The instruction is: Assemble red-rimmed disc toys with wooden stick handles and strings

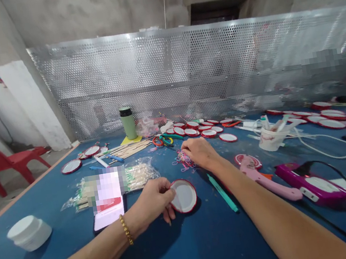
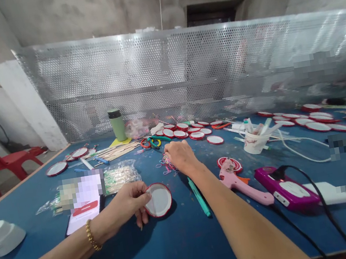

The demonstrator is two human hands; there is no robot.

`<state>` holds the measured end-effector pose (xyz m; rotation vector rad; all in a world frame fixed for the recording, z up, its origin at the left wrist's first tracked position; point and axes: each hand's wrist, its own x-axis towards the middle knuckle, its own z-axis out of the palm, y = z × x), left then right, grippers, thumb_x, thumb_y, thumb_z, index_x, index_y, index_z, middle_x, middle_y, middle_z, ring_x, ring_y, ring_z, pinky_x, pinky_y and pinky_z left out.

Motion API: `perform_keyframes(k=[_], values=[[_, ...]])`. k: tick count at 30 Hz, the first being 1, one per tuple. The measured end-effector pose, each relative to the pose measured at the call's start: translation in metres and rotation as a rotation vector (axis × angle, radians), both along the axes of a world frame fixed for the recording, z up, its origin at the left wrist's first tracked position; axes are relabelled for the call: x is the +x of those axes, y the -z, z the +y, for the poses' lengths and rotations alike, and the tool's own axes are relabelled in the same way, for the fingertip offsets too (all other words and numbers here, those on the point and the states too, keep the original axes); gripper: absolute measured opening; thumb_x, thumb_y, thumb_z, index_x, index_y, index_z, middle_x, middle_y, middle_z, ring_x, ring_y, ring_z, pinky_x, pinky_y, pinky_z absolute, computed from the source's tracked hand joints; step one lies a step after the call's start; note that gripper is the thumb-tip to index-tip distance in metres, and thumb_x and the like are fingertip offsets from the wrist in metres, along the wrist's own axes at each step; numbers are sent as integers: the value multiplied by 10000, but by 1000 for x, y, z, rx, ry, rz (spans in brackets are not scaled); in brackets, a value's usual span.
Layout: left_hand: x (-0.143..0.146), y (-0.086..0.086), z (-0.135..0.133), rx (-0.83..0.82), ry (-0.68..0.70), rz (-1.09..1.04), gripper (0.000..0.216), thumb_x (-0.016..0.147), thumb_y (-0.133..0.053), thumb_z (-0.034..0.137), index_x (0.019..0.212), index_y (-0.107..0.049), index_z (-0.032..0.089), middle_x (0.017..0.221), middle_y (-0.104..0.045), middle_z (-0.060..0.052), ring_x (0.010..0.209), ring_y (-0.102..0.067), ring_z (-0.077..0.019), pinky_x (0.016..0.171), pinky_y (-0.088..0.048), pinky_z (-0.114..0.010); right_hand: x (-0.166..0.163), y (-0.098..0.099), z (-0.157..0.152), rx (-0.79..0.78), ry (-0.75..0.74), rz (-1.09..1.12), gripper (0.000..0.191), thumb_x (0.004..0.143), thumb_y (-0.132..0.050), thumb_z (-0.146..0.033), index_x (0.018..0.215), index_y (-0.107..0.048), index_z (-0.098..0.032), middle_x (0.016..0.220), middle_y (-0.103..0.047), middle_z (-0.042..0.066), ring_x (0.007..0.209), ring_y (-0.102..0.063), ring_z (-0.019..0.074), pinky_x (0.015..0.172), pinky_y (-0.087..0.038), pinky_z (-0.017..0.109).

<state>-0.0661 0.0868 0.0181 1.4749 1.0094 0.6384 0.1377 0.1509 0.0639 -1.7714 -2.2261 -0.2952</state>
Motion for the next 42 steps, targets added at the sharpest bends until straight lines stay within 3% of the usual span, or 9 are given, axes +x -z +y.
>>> perform_keyframes(k=[10, 14, 21, 28, 36, 42], values=[[-2, -8, -3, -42, -15, 8, 124, 869, -491, 101, 762, -502, 163, 458, -585, 10, 390, -583, -125, 352, -481, -187, -5, 11, 13, -26, -76, 19, 202, 963, -571, -230, 1016, -761, -189, 1045, -760, 70, 947, -670, 179, 818, -401, 265], [-2, -10, -3, -35, -14, 9, 134, 872, -494, 94, 757, -503, 163, 470, -593, 6, 392, -587, -127, 351, -481, -190, -11, 20, 17, -36, -104, -73, 200, 936, -629, -332, 945, -768, -189, 1037, -738, 88, 958, -656, 213, 810, -404, 294], [-2, -6, -2, -14, -16, 38, 142, 875, -479, 86, 759, -504, 163, 476, -595, 7, 375, -573, -121, 339, -467, -184, 5, 7, 22, 154, 74, 59, 245, 973, -527, -246, 938, -750, -152, 1019, -703, 111, 942, -636, 204, 804, -411, 283], [-2, -5, 0, -4, -1, 32, 141, 878, -478, 90, 761, -510, 162, 471, -587, 12, 389, -582, -125, 347, -474, -187, 1, 17, 24, -46, -91, -16, 219, 958, -570, -254, 978, -775, -179, 996, -725, 84, 895, -639, 179, 765, -398, 258], [-2, -5, -1, -2, -3, 37, 124, 869, -481, 93, 767, -512, 157, 495, -603, 8, 391, -584, -120, 340, -472, -182, 3, 15, 17, -139, -125, -10, 138, 903, -648, -241, 889, -776, -191, 949, -757, 59, 894, -664, 175, 761, -412, 243], [-3, -3, -1, 1, 6, 21, 100, 856, -513, 127, 762, -511, 161, 501, -605, 5, 390, -589, -122, 338, -468, -178, -3, 30, 20, -72, -142, -120, 141, 914, -636, -217, 980, -758, -193, 1050, -712, 89, 961, -654, 198, 797, -423, 255]])
